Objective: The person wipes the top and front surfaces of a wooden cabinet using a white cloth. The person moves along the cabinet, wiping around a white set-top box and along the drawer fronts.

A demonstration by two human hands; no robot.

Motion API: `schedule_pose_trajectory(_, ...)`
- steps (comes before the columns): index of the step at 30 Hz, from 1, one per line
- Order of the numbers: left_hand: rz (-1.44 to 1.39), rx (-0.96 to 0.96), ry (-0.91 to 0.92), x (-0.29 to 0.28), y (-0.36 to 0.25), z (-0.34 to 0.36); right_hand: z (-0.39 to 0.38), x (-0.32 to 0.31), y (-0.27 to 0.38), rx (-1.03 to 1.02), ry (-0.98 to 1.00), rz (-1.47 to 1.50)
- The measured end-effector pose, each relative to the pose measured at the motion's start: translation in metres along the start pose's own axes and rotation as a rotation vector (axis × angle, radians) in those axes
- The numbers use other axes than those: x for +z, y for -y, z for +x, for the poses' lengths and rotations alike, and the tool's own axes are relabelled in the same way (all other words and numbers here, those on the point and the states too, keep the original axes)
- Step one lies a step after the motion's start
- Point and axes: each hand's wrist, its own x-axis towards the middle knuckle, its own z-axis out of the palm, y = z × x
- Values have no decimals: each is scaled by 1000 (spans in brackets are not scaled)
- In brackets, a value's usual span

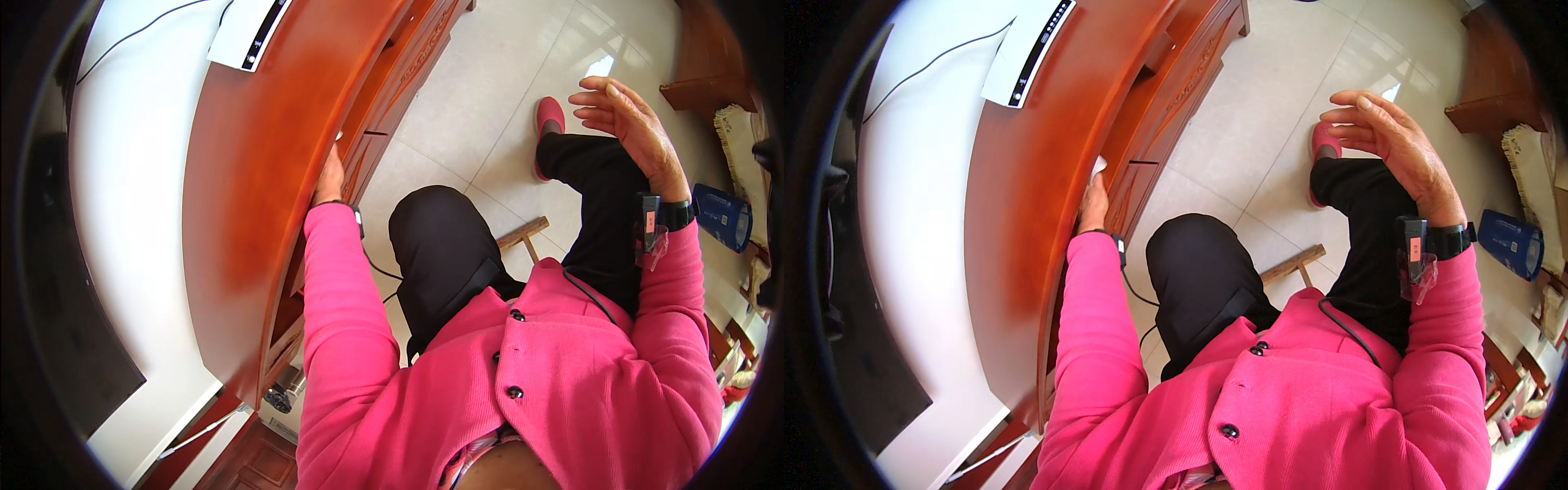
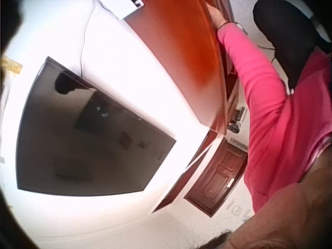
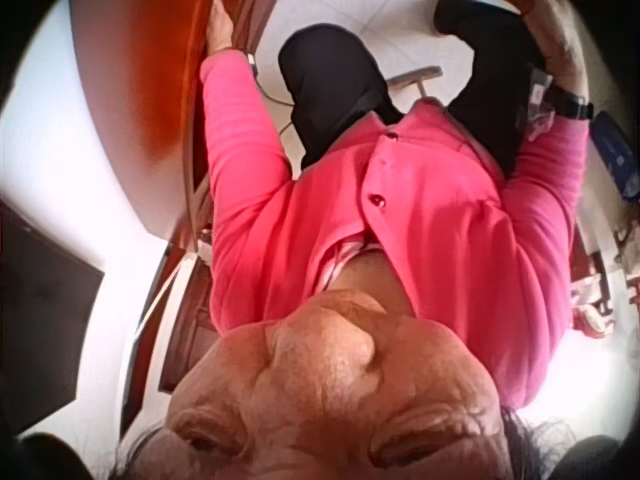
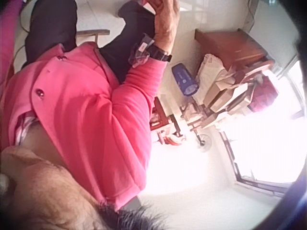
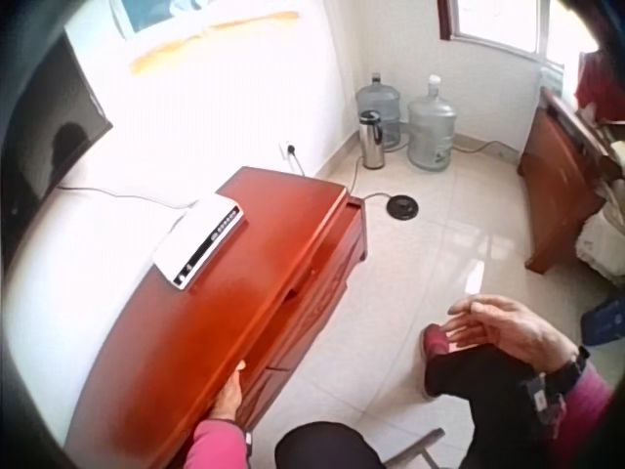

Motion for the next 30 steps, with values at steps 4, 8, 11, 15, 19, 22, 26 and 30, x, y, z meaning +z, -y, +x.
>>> schedule_pose_trajectory(4, 189, 25, 151, 31, -74, 19, 2, -3, -4, 35, -35, -35)
schedule_pose_trajectory(8, 454, 311, 84, 57, -120, 24, 0, -5, -7, 68, -49, -107)
schedule_pose_trajectory(11, 351, 345, 89, 50, -104, 16, -1, -5, -6, 112, -55, -146)
schedule_pose_trajectory(15, 318, 182, 51, 28, -31, -33, 1, -1, -3, 115, -89, -175)
schedule_pose_trajectory(19, 303, -120, -60, -16, 78, -123, 3, 5, 0, 70, -31, -243)
schedule_pose_trajectory(22, 295, -263, -138, -40, 135, -181, 4, 9, 4, 49, 28, -289)
schedule_pose_trajectory(26, 281, -398, -86, -67, 172, -211, 0, 16, 12, 52, 51, -329)
schedule_pose_trajectory(30, 229, -432, -123, -70, 162, -220, -2, 23, 19, 108, 22, -386)
